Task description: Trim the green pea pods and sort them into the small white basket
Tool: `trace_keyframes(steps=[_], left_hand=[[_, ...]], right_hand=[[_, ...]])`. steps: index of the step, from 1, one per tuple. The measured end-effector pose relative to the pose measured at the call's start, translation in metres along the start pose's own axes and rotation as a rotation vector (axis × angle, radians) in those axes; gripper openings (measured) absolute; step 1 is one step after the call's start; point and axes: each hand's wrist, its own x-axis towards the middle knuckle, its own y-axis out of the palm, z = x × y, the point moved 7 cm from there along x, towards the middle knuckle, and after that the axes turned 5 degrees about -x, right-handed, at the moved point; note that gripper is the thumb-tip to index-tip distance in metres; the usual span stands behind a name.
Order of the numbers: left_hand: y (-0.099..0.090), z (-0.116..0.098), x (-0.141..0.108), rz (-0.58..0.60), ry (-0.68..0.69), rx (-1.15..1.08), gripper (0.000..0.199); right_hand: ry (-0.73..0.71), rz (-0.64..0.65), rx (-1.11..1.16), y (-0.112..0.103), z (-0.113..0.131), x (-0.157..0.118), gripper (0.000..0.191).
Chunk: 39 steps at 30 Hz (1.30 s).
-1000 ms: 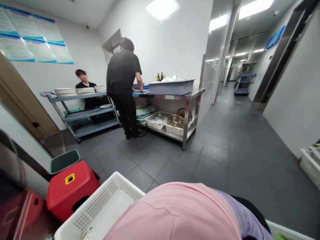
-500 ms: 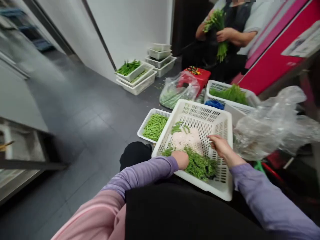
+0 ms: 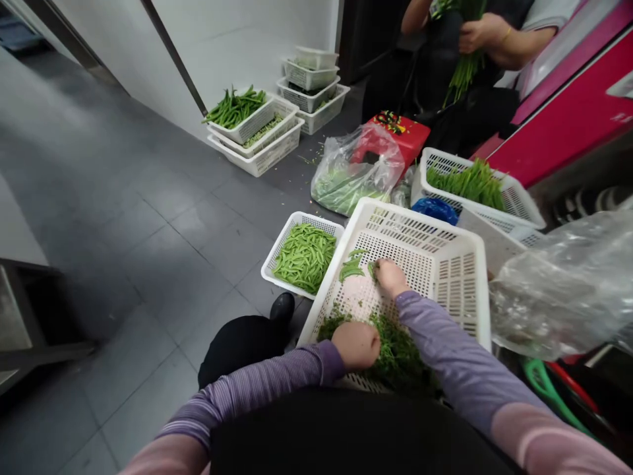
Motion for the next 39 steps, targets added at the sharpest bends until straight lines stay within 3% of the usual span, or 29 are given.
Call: trace_keyframes(steps=[2,5,9,14,19,21,25,27,29,32,36,39], left_hand=[[-0.011,0.004,0.003,-0.084,-0.011,-0.131,0.023],[-0.017,0.014,0.009,-0.125,-0.123,-0.457,0.022],[-0.008,0.016,0.012,-0.050,-0.278,-0.894,0.022],[0.003,-0.009,0.004,0.121,-0.134,-1.084,0.017],[0.007,-0.027,-0.016,0.195,-0.079,-1.110,0.017],[0.009,-0.034,-0.024,0.239,-0.090,-1.145,0.016],[0.022,-0.038,-0.036,0.337,-0.104,-1.136,0.018],[0.030,-0.025,-0.035,0.284,-0.138,-0.902,0.019],[0.031,-0.008,-0.030,0.157,-0.148,-0.517,0.018],[0.025,0.005,-0.023,0.014,-0.115,-0.136,0.013],[0.018,-0.016,-0.026,-0.019,0.072,-0.335,0.052],[0.023,-0.040,-0.034,0.160,0.173,-0.502,0.039]], right_hand=[[0.013,-0.013,0.039,0.002,-0.007,-0.018,0.022],[-0.014,-0.057,0.310,-0.012,-0.017,-0.056,0.020],[-0.173,-0.127,0.605,-0.058,-0.011,-0.117,0.018],[-0.269,-0.124,0.642,-0.110,0.006,-0.178,0.012],[-0.263,-0.139,0.692,-0.125,0.010,-0.215,0.007],[-0.193,-0.101,0.833,-0.118,0.011,-0.226,0.010],[0.079,0.040,1.262,-0.090,0.016,-0.247,0.025],[0.159,0.027,1.460,-0.087,0.016,-0.253,0.029],[0.181,-0.050,1.613,-0.094,0.011,-0.255,0.031],[0.190,-0.158,1.688,-0.107,-0.005,-0.255,0.034],[0.196,-0.165,1.623,-0.107,-0.013,-0.257,0.035],[0.174,-0.136,1.484,-0.098,-0.006,-0.260,0.032]])
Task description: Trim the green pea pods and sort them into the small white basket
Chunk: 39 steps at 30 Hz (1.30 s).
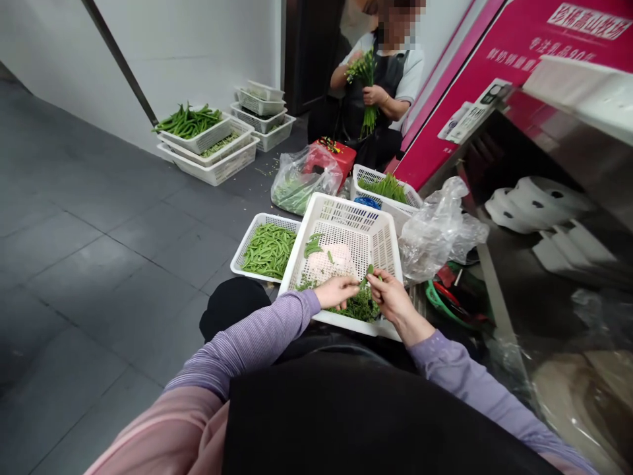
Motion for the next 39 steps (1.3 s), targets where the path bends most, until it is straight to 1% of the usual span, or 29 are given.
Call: trace_keyframes(steps=[1,2,4,5,6,7,8,9,10,11,13,15,17,18,19,20,21,22,23,24,25,27,30,31,33,35,36,37,39], left_hand=[[0.004,-0.003,-0.002,0.044,-0.004,0.024,0.035],[0.004,-0.006,-0.003,0.056,-0.001,0.093,0.034],[-0.002,-0.011,-0.007,0.009,0.036,0.300,0.028],[-0.005,-0.013,-0.009,-0.018,0.059,0.399,0.025],[-0.008,-0.013,-0.010,-0.028,0.078,0.473,0.021],[-0.010,-0.013,-0.012,-0.027,0.091,0.519,0.020],[-0.011,-0.013,-0.013,-0.023,0.105,0.537,0.019],[-0.013,-0.013,-0.013,-0.025,0.123,0.537,0.019],[-0.015,-0.013,-0.014,-0.044,0.149,0.524,0.018],[-0.018,-0.013,-0.014,-0.081,0.176,0.495,0.018],[-0.026,-0.011,-0.013,-0.191,0.214,0.389,0.021],[-0.034,-0.005,-0.012,-0.297,0.186,0.235,0.026],[-0.039,0.003,-0.011,-0.375,0.118,0.152,0.032],[-0.039,0.006,-0.010,-0.391,0.085,0.164,0.033],[-0.038,0.008,-0.009,-0.384,0.057,0.211,0.032],[-0.035,0.011,-0.008,-0.349,0.031,0.288,0.030],[-0.030,0.014,-0.007,-0.287,-0.001,0.379,0.028],[-0.025,0.018,-0.005,-0.206,-0.038,0.470,0.025],[-0.019,0.023,-0.004,-0.120,-0.072,0.552,0.024],[-0.015,0.028,-0.004,-0.049,-0.101,0.619,0.023],[-0.013,0.033,-0.003,-0.002,-0.119,0.667,0.022],[-0.014,0.038,-0.001,0.019,-0.109,0.714,0.021],[-0.023,0.037,0.002,-0.046,-0.071,0.742,0.023],[-0.025,0.036,0.003,-0.049,-0.073,0.740,0.024],[-0.028,0.036,0.004,-0.005,-0.107,0.714,0.025],[-0.031,0.035,0.003,0.042,-0.156,0.680,0.025],[-0.034,0.034,0.003,0.038,-0.178,0.666,0.025],[-0.039,0.033,0.003,0.007,-0.196,0.651,0.026],[-0.053,0.030,0.005,-0.122,-0.221,0.584,0.026]], right_hand=[[-0.035,-0.004,-0.102,0.002,0.000,-0.001,0.029],[-0.101,-0.015,-0.244,0.002,0.003,-0.003,0.027],[-0.312,-0.016,-0.623,0.007,0.018,-0.007,0.026],[-0.433,0.034,-0.828,0.014,0.025,-0.009,0.027],[-0.541,0.133,-1.010,0.023,0.029,-0.010,0.028],[-0.621,0.271,-1.153,0.032,0.030,-0.012,0.028],[-0.667,0.421,-1.245,0.039,0.028,-0.013,0.024],[-0.680,0.558,-1.285,0.044,0.026,-0.013,0.018],[-0.667,0.654,-1.277,0.047,0.024,-0.011,0.011],[-0.635,0.695,-1.230,0.049,0.024,-0.008,0.006],[-0.504,0.670,-1.038,0.050,0.022,0.000,0.011],[-0.267,0.592,-0.740,0.050,0.008,0.007,0.017],[-0.010,0.507,-0.407,0.052,-0.016,0.010,0.022],[0.076,0.451,-0.249,0.052,-0.027,0.014,0.023],[0.120,0.383,-0.114,0.051,-0.035,0.021,0.023],[0.130,0.307,-0.022,0.047,-0.041,0.031,0.024],[0.121,0.229,-0.005,0.042,-0.045,0.045,0.025],[0.108,0.158,-0.047,0.035,-0.047,0.063,0.025],[0.103,0.106,-0.149,0.028,-0.050,0.082,0.024],[0.104,0.076,-0.294,0.023,-0.052,0.102,0.021],[0.109,0.062,-0.399,0.020,-0.054,0.122,0.017],[0.110,0.050,-0.573,0.019,-0.060,0.158,0.012],[0.081,0.049,-0.793,0.032,-0.074,0.192,0.014],[0.068,0.058,-0.868,0.038,-0.080,0.199,0.016],[0.046,0.092,-0.992,0.050,-0.092,0.206,0.018],[0.023,0.134,-1.076,0.059,-0.099,0.208,0.016],[0.010,0.153,-1.105,0.061,-0.100,0.206,0.014],[-0.004,0.172,-1.125,0.061,-0.099,0.204,0.010],[-0.025,0.205,-1.147,0.058,-0.092,0.193,0.009]])
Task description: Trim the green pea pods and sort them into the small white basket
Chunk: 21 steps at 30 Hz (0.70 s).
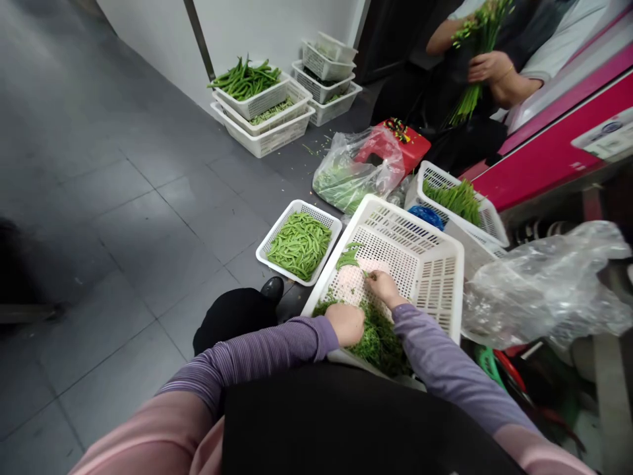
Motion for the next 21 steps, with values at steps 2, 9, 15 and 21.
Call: trace_keyframes(steps=[2,9,15,21], left_hand=[[-0.010,0.008,0.004,-0.090,-0.081,-0.204,0.028],[0.004,0.000,0.008,0.071,-0.089,-1.170,0.019],[0.009,-0.021,-0.007,0.200,0.012,-1.271,0.014],[0.022,-0.021,-0.012,0.213,-0.019,-1.140,0.014]], right_hand=[[-0.066,0.014,0.021,-0.011,0.004,-0.020,0.015],[-0.508,-0.039,0.157,-0.062,0.043,-0.119,0.017],[-0.601,-0.060,0.026,-0.078,0.055,-0.160,0.015],[-0.415,-0.090,0.406,-0.076,0.052,-0.178,0.013]])
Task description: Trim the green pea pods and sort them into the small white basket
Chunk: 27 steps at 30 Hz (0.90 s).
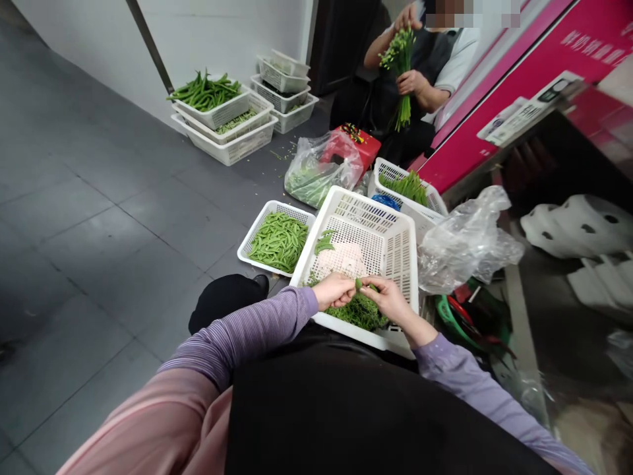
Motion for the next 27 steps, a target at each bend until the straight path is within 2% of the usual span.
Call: trace_keyframes(steps=[3,5,7,9,11,13,15,17,19,21,23,24,27], left_hand=[[-0.013,0.009,0.002,-0.135,-0.012,0.380,0.016],[-0.022,0.009,0.002,-0.211,0.003,0.613,0.014],[-0.027,0.003,0.000,-0.254,0.066,0.686,0.016],[-0.028,-0.008,-0.004,-0.288,0.173,0.641,0.038],[-0.022,-0.017,-0.008,-0.236,0.257,0.560,0.053],[-0.012,-0.018,-0.009,-0.109,0.230,0.508,0.041],[-0.006,-0.018,-0.011,-0.050,0.209,0.577,0.033],[-0.007,-0.022,-0.013,-0.106,0.265,0.774,0.029],[-0.007,-0.025,-0.016,-0.154,0.334,0.971,0.024],[-0.007,-0.024,-0.018,-0.156,0.346,1.064,0.023],[-0.010,-0.026,-0.020,-0.190,0.361,1.052,0.024],[-0.012,-0.030,-0.022,-0.226,0.383,1.020,0.025],[-0.021,-0.044,-0.029,-0.350,0.472,0.905,0.030]], right_hand=[[0.247,-0.146,0.404,0.001,-0.012,-0.004,0.020],[0.344,-0.172,0.608,0.005,-0.016,-0.006,0.023],[0.378,-0.152,0.706,0.009,-0.017,-0.006,0.025],[0.394,-0.147,0.736,0.012,-0.020,-0.008,0.025],[0.403,-0.123,0.714,0.018,-0.023,-0.010,0.025],[0.398,-0.080,0.613,0.024,-0.025,-0.012,0.026],[0.333,-0.100,0.378,0.019,-0.024,-0.011,0.030],[0.174,-0.128,0.024,0.007,-0.011,-0.007,0.034],[-0.039,-0.009,-0.307,0.007,0.008,-0.001,0.033],[-0.197,0.212,-0.468,0.016,0.019,0.004,0.024],[-0.229,0.355,-0.414,0.022,0.022,0.009,0.018],[-0.187,0.386,-0.316,0.023,0.020,0.013,0.016],[0.103,0.370,0.179,0.027,-0.006,0.028,0.018]])
